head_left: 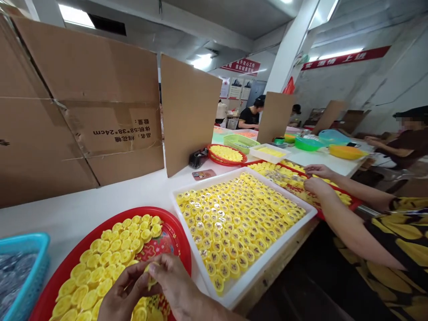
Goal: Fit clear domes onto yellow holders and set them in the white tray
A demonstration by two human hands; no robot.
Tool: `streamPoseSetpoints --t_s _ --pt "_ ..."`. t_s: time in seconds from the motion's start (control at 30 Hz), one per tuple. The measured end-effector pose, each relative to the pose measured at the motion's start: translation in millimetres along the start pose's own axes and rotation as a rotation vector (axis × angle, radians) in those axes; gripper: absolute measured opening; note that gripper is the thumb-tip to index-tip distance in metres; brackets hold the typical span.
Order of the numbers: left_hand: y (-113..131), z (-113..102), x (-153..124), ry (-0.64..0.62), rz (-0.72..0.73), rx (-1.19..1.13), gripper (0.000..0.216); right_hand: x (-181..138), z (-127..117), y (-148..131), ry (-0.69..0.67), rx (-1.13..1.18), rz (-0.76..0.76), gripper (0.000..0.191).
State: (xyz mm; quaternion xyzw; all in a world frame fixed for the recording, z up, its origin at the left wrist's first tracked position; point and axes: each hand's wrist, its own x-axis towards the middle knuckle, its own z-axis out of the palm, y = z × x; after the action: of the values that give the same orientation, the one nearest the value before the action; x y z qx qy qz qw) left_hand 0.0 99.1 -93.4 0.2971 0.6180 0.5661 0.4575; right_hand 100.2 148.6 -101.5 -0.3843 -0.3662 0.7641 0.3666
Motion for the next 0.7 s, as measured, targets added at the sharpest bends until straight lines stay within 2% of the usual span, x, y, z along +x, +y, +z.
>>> streamPoseSetpoints --t_s 0.13,0.23,0.3,0.43,0.5,0.53,0.6,0.7 --pt "0.3 -16.9 5.6 0.040 0.018 0.135 0.059 1.3 -1.4 -4.6 0.029 -0.370 -0.159 0.024" --pt "-3.8 -28.4 13.1 0.050 0.000 0.261 0.062 5.6 -3.3 -10.7 -0.003 -0.585 -0.256 0.018" --pt "-5.6 -29.7 15.2 0.054 -0.002 0.288 0.061 8.2 -3.3 -15.2 -0.017 -0.570 -0.218 0.018" --pt "-3.0 -24.4 11.7 0.078 -0.042 0.233 0.060 16.7 -12.3 -35.7 -0.034 -0.284 -0.061 0.026" --pt "-0.7 -24.7 8.3 0.105 -0.042 0.198 0.060 27.3 -29.4 -58.0 -0.008 -0.249 -0.099 0.028" --pt "0.1 -26.4 6.6 0.120 -0.040 0.185 0.060 35.1 -41.6 -71.9 0.061 -0.290 -0.129 0.027" --pt "0.8 -31.8 3.6 0.141 -0.050 0.168 0.059 55.4 -71.1 -101.6 0.292 -0.416 -0.197 0.025" --pt "0.9 -40.6 1.8 0.121 -0.103 0.153 0.061 93.7 -116.3 -138.2 0.482 -0.527 -0.234 0.025"
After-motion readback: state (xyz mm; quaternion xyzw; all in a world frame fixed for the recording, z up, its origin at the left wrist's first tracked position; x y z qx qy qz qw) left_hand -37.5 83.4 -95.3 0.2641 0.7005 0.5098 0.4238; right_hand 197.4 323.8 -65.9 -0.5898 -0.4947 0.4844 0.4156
